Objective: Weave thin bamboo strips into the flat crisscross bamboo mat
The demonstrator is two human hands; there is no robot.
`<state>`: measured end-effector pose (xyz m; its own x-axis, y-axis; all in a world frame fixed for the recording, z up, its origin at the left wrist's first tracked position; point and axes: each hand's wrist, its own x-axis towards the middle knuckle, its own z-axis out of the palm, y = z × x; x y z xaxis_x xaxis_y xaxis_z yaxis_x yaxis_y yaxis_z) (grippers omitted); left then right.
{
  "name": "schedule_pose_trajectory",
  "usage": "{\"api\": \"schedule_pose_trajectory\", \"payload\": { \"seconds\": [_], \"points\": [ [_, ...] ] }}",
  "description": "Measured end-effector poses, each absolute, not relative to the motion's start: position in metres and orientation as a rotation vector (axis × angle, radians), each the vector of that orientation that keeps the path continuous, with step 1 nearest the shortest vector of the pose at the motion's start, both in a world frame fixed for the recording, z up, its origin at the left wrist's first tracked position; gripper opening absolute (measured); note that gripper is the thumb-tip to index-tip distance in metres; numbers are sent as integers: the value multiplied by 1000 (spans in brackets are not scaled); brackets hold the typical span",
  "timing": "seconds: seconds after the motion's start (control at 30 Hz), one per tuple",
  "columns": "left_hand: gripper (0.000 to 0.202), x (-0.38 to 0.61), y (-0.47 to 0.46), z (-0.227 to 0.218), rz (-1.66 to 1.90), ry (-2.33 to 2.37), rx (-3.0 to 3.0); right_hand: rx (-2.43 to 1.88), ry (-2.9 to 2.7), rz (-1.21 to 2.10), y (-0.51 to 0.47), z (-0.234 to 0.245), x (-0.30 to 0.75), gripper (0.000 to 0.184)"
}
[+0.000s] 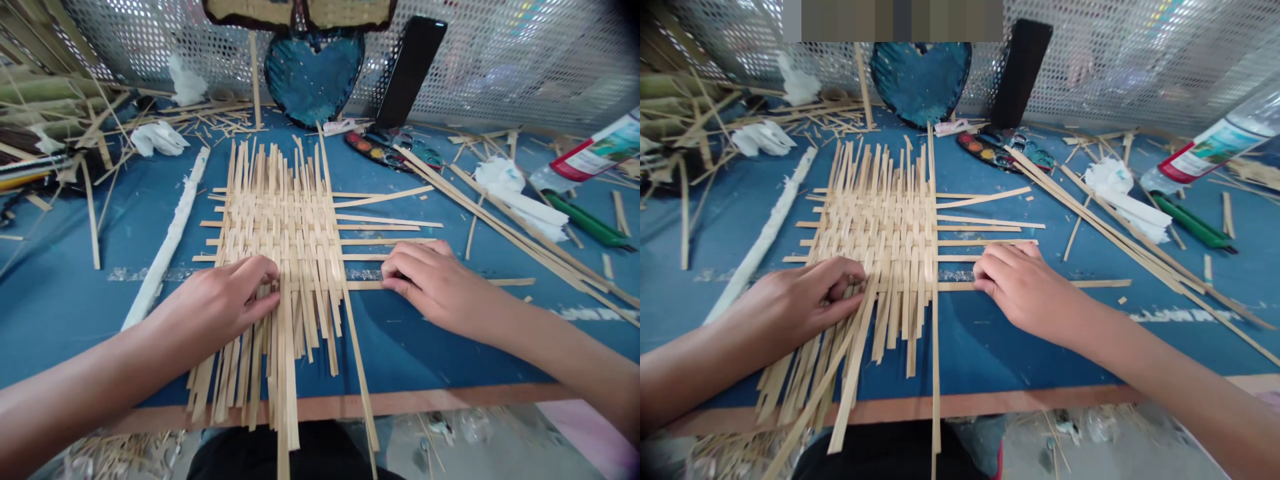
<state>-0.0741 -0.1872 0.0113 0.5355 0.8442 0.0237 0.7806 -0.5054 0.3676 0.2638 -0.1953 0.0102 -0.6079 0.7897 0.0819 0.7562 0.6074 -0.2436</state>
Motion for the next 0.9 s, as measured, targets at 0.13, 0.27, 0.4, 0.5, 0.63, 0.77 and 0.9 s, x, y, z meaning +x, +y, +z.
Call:
{"api": "schedule_pose_trajectory", "payload": {
  "seconds": [0.13, 0.27, 0.4, 0.5, 0.63, 0.77, 0.9],
  "points": [
    [30, -77, -185, 12, 267, 1301, 2463, -1271, -2628, 171, -200, 8, 263, 21],
    [26, -79, -183, 14, 269, 1221, 2451, -1263, -2610, 175, -202, 6, 262, 19],
    [21, -77, -181, 15, 260, 1207, 2430, -1259, -2589, 184, -201, 4, 260, 16],
    [21, -79, -180, 18, 251, 1147, 2465, -1275, -2585, 191, -202, 4, 259, 16],
    [30, -87, -191, 28, 265, 1047, 2622, -1329, -2591, 172, -204, 5, 258, 17],
    [40, -95, -222, 34, 296, 989, 2817, -1311, -2611, 108, -206, 10, 252, 16],
    [67, -98, -256, 26, 299, 1082, 2918, -1185, -2683, 96, -206, 22, 235, 18]
  ]
}}
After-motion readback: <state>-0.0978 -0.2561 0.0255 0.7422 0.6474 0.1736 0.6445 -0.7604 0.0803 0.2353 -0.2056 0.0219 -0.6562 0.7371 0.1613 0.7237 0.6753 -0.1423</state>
